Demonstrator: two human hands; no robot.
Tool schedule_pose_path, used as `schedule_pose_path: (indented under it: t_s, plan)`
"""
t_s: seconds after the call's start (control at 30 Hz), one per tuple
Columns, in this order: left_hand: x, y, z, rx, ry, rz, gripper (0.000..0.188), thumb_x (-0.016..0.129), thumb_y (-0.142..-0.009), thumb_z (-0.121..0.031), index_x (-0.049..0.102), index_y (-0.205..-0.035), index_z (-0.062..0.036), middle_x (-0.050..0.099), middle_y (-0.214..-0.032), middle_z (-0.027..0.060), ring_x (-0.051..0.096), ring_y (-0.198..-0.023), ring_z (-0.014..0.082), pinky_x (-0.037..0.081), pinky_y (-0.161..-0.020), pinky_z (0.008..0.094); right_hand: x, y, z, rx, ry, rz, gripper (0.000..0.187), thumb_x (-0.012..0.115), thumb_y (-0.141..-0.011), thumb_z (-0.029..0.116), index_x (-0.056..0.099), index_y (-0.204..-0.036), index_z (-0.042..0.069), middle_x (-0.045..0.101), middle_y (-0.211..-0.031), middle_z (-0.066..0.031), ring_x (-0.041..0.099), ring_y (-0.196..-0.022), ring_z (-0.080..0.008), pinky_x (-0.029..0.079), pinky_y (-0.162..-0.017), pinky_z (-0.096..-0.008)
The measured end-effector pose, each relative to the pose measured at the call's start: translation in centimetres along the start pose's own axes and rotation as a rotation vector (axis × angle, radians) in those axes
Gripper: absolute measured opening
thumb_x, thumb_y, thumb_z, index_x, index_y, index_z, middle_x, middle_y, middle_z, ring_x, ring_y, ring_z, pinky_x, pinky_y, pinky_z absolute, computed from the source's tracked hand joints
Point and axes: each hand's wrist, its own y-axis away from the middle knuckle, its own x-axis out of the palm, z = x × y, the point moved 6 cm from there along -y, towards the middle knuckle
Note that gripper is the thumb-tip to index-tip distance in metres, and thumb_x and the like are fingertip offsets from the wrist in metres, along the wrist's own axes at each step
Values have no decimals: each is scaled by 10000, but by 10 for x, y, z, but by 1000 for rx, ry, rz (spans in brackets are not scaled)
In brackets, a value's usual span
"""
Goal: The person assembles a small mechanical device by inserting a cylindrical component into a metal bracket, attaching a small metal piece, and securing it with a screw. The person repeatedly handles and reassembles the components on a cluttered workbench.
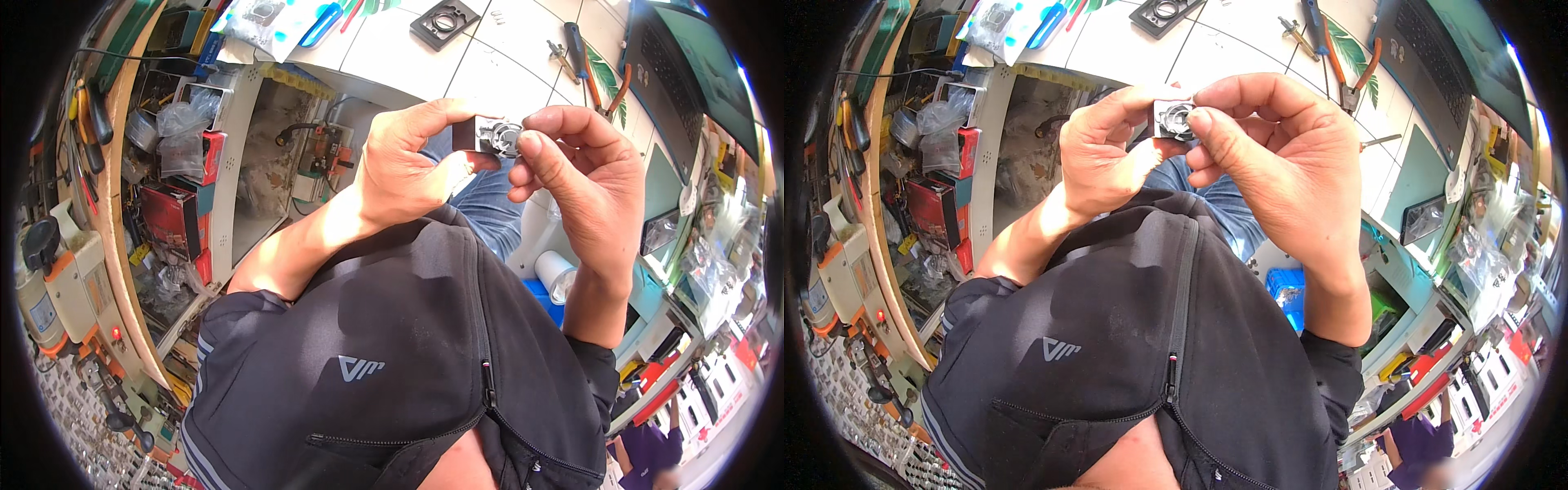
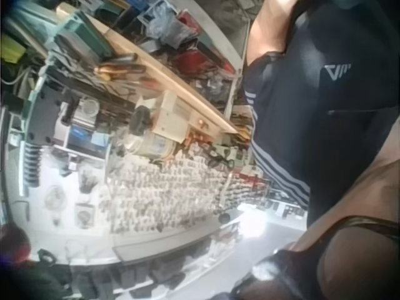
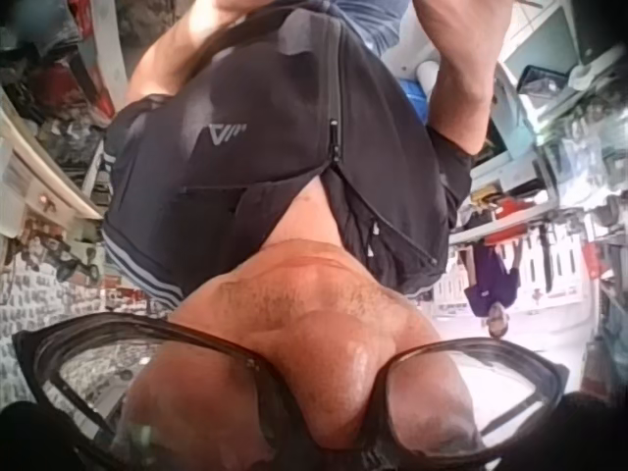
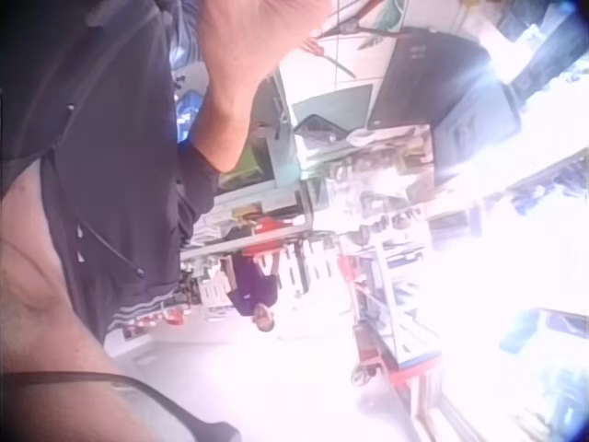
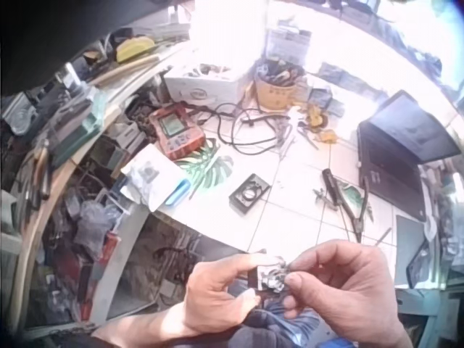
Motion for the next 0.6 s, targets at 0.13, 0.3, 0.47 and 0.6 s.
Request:
schedule_pose_path:
  t_s: [0.13, 0.3, 0.47, 0.6]
  plan:
    - [1, 2, -2, -10, 10, -34, 449, 625, -739, 187, 575, -1158, 34, 649, -1077, 131, 623, -1022, 186, 495, -911, 315, 4, 2, -5, -16, -14, 3, 186, 647, -870, 22, 626, -1043, -42, 673, -846, -92, 633, -683, -93, 541, -595, -212]
    - [0, 6, -2, 0, 8, -43, 448, 654, -738, 170, 580, -1157, 31, 654, -1060, 119, 622, -1021, 180, 491, -915, 315, 7, 6, -15, -38, -37, 2, 206, 647, -877, 44, 642, -1074, -16, 679, -827, -81, 612, -654, -73, 513, -573, -198]
    - [1, 8, -1, 14, 22, -55, 453, 663, -732, 167, 580, -1158, 36, 653, -1062, 121, 620, -1022, 180, 484, -928, 320, 6, 11, -22, -27, -70, -71, 195, 649, -879, 51, 643, -1061, -21, 677, -842, -77, 601, -649, -66, 495, -560, -188]
    - [1, 8, 0, 28, 20, -64, 455, 662, -729, 171, 579, -1157, 42, 652, -1070, 125, 619, -1026, 183, 482, -934, 323, 8, 14, -29, -38, -125, -144, 202, 646, -882, 46, 634, -1071, -23, 672, -854, -64, 576, -629, -52, 471, -542, -182]
